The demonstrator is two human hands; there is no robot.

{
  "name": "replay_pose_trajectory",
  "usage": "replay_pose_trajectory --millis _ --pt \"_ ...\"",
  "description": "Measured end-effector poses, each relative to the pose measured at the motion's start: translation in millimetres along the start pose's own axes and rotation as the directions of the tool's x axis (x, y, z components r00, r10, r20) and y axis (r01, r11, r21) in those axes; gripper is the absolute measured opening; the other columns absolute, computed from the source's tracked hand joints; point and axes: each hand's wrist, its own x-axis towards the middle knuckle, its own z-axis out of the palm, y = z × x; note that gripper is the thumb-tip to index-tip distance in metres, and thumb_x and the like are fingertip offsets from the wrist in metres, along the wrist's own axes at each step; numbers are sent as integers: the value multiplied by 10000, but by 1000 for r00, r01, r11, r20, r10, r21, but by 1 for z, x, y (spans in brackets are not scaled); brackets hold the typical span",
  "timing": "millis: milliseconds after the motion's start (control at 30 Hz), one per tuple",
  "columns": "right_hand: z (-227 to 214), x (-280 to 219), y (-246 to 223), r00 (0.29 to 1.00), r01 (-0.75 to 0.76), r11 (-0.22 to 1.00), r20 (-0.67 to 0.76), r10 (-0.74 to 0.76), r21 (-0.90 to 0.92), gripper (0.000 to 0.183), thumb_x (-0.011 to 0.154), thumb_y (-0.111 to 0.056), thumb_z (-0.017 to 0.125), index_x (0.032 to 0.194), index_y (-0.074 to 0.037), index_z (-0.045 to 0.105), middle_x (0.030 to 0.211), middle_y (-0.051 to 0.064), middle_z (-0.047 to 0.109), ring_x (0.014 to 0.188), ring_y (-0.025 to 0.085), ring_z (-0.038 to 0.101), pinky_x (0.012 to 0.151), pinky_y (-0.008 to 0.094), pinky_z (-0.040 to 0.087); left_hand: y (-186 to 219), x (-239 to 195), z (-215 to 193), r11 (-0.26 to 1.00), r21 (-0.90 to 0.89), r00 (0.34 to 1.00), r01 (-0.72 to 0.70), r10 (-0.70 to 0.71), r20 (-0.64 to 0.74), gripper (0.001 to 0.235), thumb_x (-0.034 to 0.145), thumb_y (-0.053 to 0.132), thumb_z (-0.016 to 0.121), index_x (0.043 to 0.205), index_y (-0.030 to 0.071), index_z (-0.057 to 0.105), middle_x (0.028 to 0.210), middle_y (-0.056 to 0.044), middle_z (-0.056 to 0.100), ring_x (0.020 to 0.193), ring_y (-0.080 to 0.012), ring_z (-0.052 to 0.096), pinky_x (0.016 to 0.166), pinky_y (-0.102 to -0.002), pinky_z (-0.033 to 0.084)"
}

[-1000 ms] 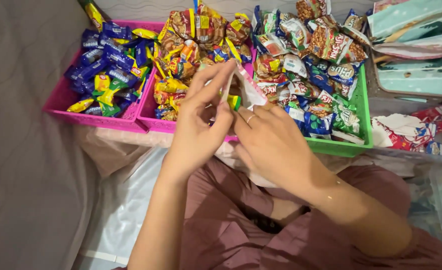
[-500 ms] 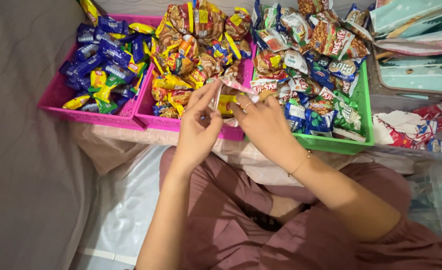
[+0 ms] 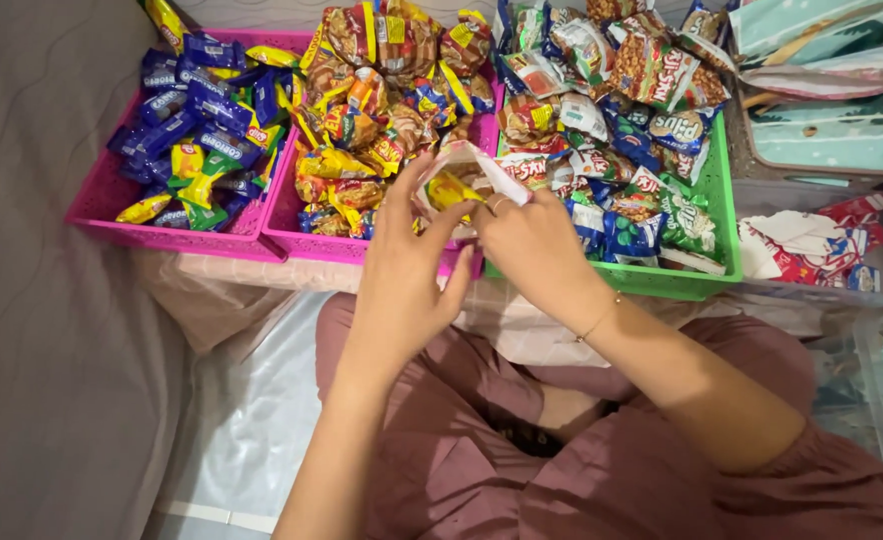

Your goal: A person sits on the floor and assembles snack gift bags by picking various small snack packets from colorful bins and placing them into small white and blue bags.

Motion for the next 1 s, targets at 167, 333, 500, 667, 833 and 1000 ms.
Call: replay_pose_trajectory --millis 167,333,500,667,833,1000 --pt "-33 7 3 994 27 999 106 -31 39 337 838 -391 748 1073 -159 676 908 -18 674 728 196 707 725 375 470 -18 -1 9 928 368 996 -57 79 -46 8 882 45 763 880 38 765 1430 -192 497 1075 -354 633 889 -431 550" --pt "-55 18 12 998 27 1000 62 -26 -14 102 936 -328 657 932 -225 660 796 -24 669 811 247 723 711 389 488 -14 4 1 937 345 976 -55 124 -182 98 996 -6 668 905 1 704 1437 -197 485 1169 -367 597 1007 -446 523" --pt "-67 19 12 1000 -1 964 12 -3 265 138 1008 -311 635 1078 -195 664 844 16 701 804 282 715 719 425 520 -24 0 11 979 204 983 11 27 -180 137 863 -7 817 878 -14 680 1469 -193 421 1164 -403 601 1001 -477 543" --pt "-77 11 12 958 -83 798 -174 230 597 243 970 -194 807 1114 -106 632 1137 52 618 844 230 718 747 375 583 -29 -5 10 999 -5 977 41 -41 -211 111 901 -58 779 907 -40 670 1458 -192 429 1140 -385 658 973 -437 599" --pt "-55 1 4 928 -372 546 292 230 751 389 933 -311 771 1042 52 685 965 258 742 988 463 719 877 547 547 -36 -9 17 995 -99 967 7 -32 -253 107 956 -56 729 995 26 672 1465 -151 405 1130 -368 680 966 -480 615" --pt "-15 -15 4 864 -484 386 359 353 786 169 951 -219 726 923 -54 752 760 103 764 737 211 742 676 338 561 -22 -31 27 947 -266 898 182 -270 -347 255 1006 80 683 1252 75 618 1345 -154 483 1146 -392 662 955 -507 601"
